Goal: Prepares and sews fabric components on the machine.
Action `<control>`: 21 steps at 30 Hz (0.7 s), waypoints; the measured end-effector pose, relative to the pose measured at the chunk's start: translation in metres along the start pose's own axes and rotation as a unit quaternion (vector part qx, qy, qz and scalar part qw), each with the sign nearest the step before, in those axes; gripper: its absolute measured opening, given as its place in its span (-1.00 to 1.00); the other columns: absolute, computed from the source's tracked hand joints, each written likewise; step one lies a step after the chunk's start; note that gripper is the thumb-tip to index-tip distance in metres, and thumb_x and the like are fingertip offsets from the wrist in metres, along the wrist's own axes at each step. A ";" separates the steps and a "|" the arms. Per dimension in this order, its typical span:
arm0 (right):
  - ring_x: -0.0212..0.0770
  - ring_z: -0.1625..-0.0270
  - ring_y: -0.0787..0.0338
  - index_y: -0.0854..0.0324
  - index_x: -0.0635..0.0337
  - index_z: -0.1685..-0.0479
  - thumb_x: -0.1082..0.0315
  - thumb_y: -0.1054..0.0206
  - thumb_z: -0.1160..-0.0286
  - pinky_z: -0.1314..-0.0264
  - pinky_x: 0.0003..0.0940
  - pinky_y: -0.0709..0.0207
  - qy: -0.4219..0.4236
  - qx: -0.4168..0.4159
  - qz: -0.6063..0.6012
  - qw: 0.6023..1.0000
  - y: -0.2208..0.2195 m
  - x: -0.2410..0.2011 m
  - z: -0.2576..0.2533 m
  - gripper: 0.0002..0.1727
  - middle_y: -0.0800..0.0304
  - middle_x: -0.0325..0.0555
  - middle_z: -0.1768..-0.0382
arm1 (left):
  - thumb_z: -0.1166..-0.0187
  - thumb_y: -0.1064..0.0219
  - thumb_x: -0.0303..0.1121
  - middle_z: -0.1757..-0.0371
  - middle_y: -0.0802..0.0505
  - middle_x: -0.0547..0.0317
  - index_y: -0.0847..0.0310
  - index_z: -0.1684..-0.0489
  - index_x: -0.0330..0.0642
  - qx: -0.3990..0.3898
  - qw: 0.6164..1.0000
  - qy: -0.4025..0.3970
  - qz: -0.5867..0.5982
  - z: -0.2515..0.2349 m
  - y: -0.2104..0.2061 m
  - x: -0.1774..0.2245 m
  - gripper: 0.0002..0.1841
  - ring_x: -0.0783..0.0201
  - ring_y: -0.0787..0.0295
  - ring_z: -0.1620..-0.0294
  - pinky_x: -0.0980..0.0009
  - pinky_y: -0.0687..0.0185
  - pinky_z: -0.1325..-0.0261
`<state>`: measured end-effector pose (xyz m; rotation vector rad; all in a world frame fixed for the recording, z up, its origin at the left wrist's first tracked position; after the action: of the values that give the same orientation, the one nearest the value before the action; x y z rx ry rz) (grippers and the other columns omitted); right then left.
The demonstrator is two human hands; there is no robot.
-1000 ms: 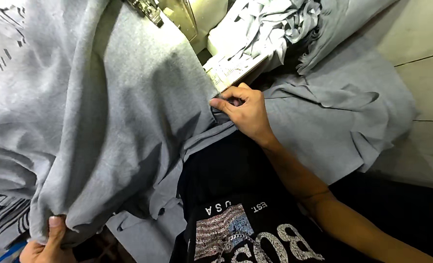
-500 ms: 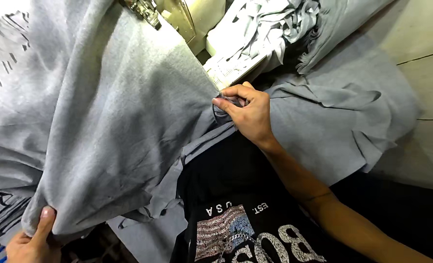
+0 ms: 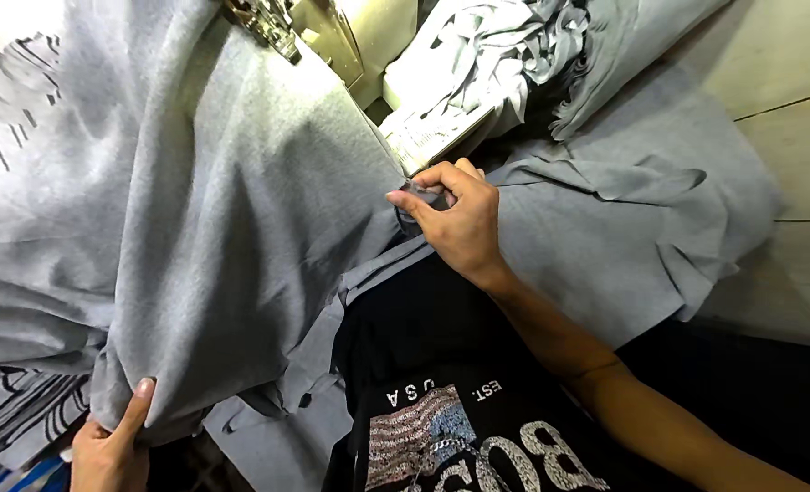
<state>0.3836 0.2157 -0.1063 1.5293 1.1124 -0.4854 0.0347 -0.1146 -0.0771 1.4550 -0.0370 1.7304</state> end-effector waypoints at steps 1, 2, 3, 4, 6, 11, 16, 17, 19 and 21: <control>-0.25 0.37 -0.52 -0.78 0.11 0.20 0.02 -0.62 -0.35 0.19 -0.21 -0.29 -0.004 -0.002 0.009 1.000 0.000 0.001 0.000 -0.65 -0.65 -0.23 0.45 | -0.65 -0.29 -0.31 0.07 -0.87 0.53 -0.49 -0.27 -0.19 -0.002 1.000 0.003 -0.002 0.000 -0.001 0.000 -0.69 0.61 -0.84 0.03 0.53 -0.79 -0.16; -0.25 0.38 -0.50 -0.78 0.12 0.25 0.01 -0.61 -0.37 0.20 -0.21 -0.28 -0.002 -0.002 0.016 1.000 0.000 0.003 0.000 -0.65 -0.62 -0.24 0.47 | -0.65 -0.29 -0.30 0.05 -0.87 0.53 -0.47 -0.30 -0.20 -0.003 1.000 0.005 -0.002 0.000 -0.002 0.000 -0.67 0.62 -0.84 0.02 0.53 -0.78 -0.17; -0.26 0.40 -0.48 -0.77 0.11 0.32 0.01 -0.60 -0.38 0.20 -0.22 -0.26 0.003 0.001 0.017 1.000 0.000 0.003 0.001 -0.66 -0.59 -0.25 0.50 | -0.64 -0.29 -0.30 0.05 -0.86 0.53 -0.46 -0.30 -0.20 -0.005 1.000 0.005 -0.001 0.000 -0.004 0.000 -0.66 0.62 -0.84 0.02 0.54 -0.78 -0.17; -0.26 0.39 -0.46 -0.77 0.12 0.36 0.04 -0.60 -0.40 0.19 -0.22 -0.24 0.010 0.000 0.013 1.000 0.001 0.003 0.001 -0.68 -0.59 -0.25 0.52 | -0.64 -0.30 -0.29 0.05 -0.86 0.54 -0.46 -0.30 -0.18 -0.006 1.000 0.005 -0.003 0.000 -0.005 -0.001 -0.66 0.63 -0.83 0.03 0.54 -0.78 -0.16; -0.27 0.37 -0.48 -0.79 0.12 0.41 0.13 -0.60 -0.41 0.17 -0.23 -0.25 0.016 -0.001 -0.014 1.000 0.001 0.002 0.000 -0.74 -0.63 -0.26 0.52 | -0.62 -0.32 -0.28 0.09 -0.86 0.56 -0.47 -0.26 -0.15 -0.004 1.000 0.006 -0.006 0.000 -0.006 -0.001 -0.67 0.64 -0.83 0.05 0.55 -0.78 -0.13; -0.28 0.32 -0.53 -0.85 0.15 0.29 0.25 -0.57 -0.44 0.18 -0.27 -0.31 0.020 -0.016 -0.049 0.998 0.003 -0.001 -0.003 -0.85 -0.69 -0.25 0.46 | -0.64 -0.31 -0.27 0.07 -0.88 0.53 -0.51 -0.25 -0.16 -0.007 1.000 -0.008 0.018 0.000 0.000 -0.001 -0.69 0.59 -0.85 0.02 0.51 -0.79 -0.16; -0.32 0.32 -0.53 -0.88 0.14 0.17 0.27 -0.57 -0.43 0.18 -0.29 -0.32 0.002 -0.033 -0.062 0.998 0.004 -0.005 -0.006 -0.85 -0.74 -0.26 0.38 | -0.62 -0.33 -0.28 0.09 -0.89 0.54 -0.52 -0.21 -0.15 -0.010 0.999 -0.008 0.030 0.001 -0.002 0.002 -0.71 0.58 -0.86 0.03 0.50 -0.79 -0.17; -0.33 0.32 -0.53 -0.88 0.12 0.13 0.26 -0.58 -0.42 0.20 -0.30 -0.31 -0.008 -0.036 -0.066 0.997 0.004 -0.004 -0.005 -0.83 -0.74 -0.27 0.37 | -0.61 -0.34 -0.28 0.08 -0.89 0.53 -0.52 -0.23 -0.15 -0.011 0.999 -0.010 0.028 0.000 -0.002 0.002 -0.69 0.58 -0.85 0.02 0.51 -0.79 -0.18; -0.35 0.35 -0.50 -0.89 0.10 0.05 0.25 -0.60 -0.41 0.26 -0.35 -0.28 -0.022 -0.043 -0.075 0.996 0.004 -0.003 -0.005 -0.79 -0.71 -0.28 0.36 | -0.60 -0.36 -0.24 0.04 -0.87 0.52 -0.49 -0.28 -0.18 -0.015 1.000 -0.008 0.020 -0.001 -0.003 0.000 -0.63 0.58 -0.84 0.00 0.50 -0.78 -0.20; -0.36 0.35 -0.52 -0.89 0.09 0.07 0.25 -0.61 -0.39 0.25 -0.35 -0.31 -0.027 -0.040 -0.083 0.995 0.003 -0.003 -0.005 -0.79 -0.74 -0.29 0.36 | -0.56 -0.41 -0.20 0.04 -0.88 0.50 -0.49 -0.29 -0.18 -0.016 1.000 -0.007 0.020 -0.002 -0.006 -0.001 -0.58 0.56 -0.85 0.00 0.49 -0.79 -0.18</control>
<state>0.3839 0.2197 -0.1008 1.3527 1.2080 -0.5848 0.0367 -0.1107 -0.0809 1.4530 -0.1010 1.7430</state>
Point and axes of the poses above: each hand's wrist, its own z-axis away from the middle knuckle, its own y-axis out of the back of the hand, x = y × z, the point moved 5 cm from there along -z, towards the middle knuckle
